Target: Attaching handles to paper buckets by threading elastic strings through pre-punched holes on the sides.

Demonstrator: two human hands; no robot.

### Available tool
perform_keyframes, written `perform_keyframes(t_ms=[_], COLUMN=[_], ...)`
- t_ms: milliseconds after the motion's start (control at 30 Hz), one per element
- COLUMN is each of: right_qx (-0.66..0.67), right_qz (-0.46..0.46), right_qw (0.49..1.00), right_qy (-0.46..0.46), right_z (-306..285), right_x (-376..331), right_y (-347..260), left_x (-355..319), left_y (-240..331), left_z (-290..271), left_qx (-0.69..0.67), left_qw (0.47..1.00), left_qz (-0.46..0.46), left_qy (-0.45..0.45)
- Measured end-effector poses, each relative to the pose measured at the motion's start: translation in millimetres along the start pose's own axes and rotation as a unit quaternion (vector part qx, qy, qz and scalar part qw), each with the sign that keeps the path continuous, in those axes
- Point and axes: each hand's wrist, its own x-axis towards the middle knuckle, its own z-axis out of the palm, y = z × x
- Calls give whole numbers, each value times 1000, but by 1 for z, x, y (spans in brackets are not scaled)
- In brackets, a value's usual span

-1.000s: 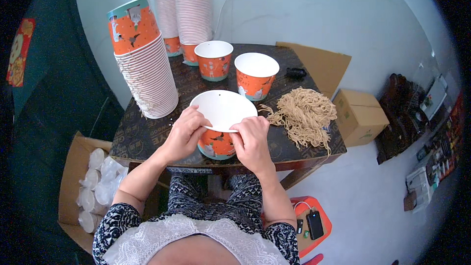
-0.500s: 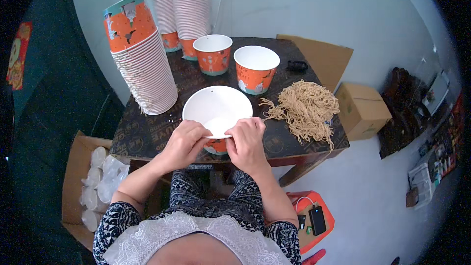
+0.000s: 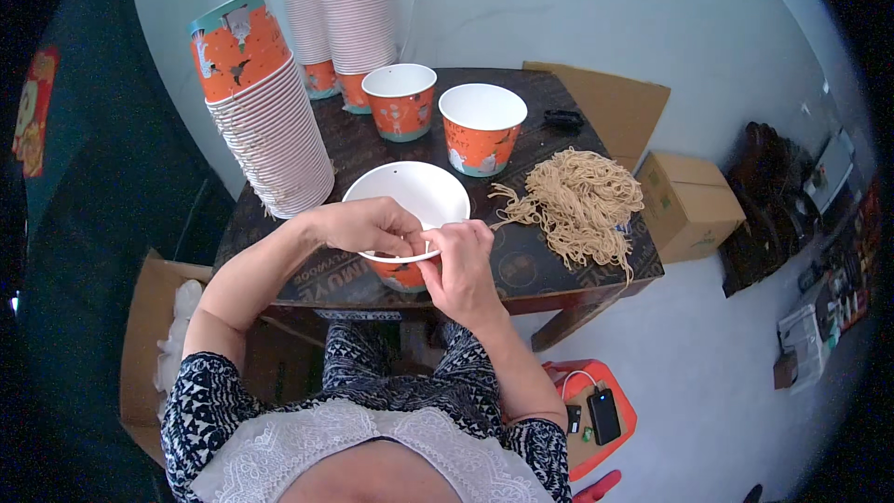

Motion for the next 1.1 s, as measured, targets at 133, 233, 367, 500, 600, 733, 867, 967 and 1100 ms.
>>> perform_keyframes(t_ms=[133, 233, 367, 500, 600, 733, 867, 967, 1100], right_qx=[4, 6, -2, 1, 1, 0, -3, -6, -4], right_qz=[2, 7, 1, 2, 3, 4, 4, -8, -8], right_qw=[1000, 1000, 1000, 1000, 1000, 1000, 1000, 1000, 1000], right_qy=[-1, -9, -1, -4, -4, -5, -9, -20, -20], right_z=[1, 1, 0, 0, 1, 1, 1, 2, -1], right_x=[-1, -3, -1, 1, 0, -2, -1, 1, -1], right_y=[1, 2, 1, -1, 0, 2, 1, 0, 5], left_x=[6, 8, 8, 4, 5, 7, 8, 9, 12], left_y=[-6, -6, -1, -2, -3, -6, -5, -21, -8], left_z=[-1, 0, 0, -1, -1, -2, -5, -2, -4], left_qx=[-50, -51, -36, -19, -8, 10, 24, -1, 21], left_qw=[998, 998, 999, 1000, 1000, 999, 997, 997, 995], left_qz=[-14, -13, -7, -8, -4, 3, -2, 27, 5], left_qy=[-23, -25, -19, -14, -14, -33, -68, -79, -96])
